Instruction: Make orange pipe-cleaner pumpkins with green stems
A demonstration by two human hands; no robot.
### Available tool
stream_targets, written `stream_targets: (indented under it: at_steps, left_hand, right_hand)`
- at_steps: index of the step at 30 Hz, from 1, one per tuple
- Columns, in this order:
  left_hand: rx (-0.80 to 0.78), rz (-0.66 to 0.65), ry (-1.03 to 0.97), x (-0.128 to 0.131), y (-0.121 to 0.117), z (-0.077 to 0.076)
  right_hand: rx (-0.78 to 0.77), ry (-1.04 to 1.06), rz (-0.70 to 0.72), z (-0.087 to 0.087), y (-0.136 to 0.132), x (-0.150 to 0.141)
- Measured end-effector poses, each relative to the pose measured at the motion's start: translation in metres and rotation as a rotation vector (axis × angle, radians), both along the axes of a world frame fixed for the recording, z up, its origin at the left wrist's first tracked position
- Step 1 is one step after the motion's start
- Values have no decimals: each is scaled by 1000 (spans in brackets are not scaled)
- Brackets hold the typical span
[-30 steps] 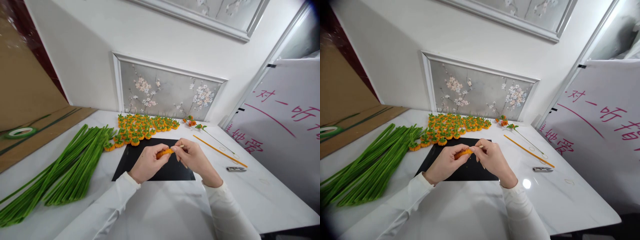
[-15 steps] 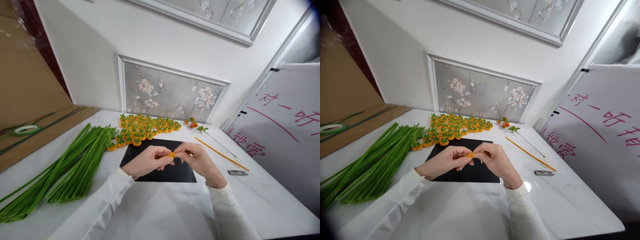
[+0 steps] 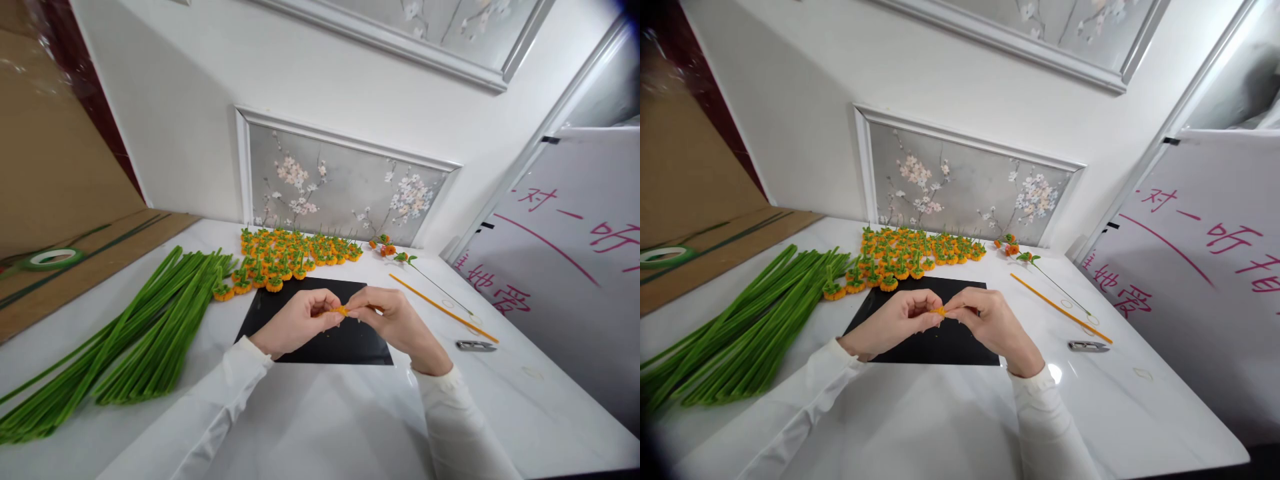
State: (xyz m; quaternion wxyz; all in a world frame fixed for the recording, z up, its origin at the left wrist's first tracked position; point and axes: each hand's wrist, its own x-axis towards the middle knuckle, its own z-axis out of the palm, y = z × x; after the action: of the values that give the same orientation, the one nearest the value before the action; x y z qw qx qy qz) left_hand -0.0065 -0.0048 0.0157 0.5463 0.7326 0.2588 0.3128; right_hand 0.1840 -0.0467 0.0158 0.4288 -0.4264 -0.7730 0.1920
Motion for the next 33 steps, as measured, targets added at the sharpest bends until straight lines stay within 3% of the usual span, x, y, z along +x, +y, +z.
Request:
stream_targets:
  at_steps: [3,9,14,18,24,33]
  left_hand:
    - [14,-7,7,-1,0,0]
    - [-60,-144,28,-3,-1,1]
    - [30,-124,-36,-1,-1,1]
    - [38,-117,-20,-3,-2,4]
    - [92,-36,-20,-2,-3,2]
    - [382,248,40,-2,3,-8]
  right_hand:
    - [-1,-6,-6,-1,1,0]
    - [-98,36,14,-4,3,0]
    - [-254,169,72,-9,6,3]
    - [-288,173,26,-13,9,4]
    - [-181,-134,-53,-16,8,-6]
    - [-167,-262,-41,-10,3,-6]
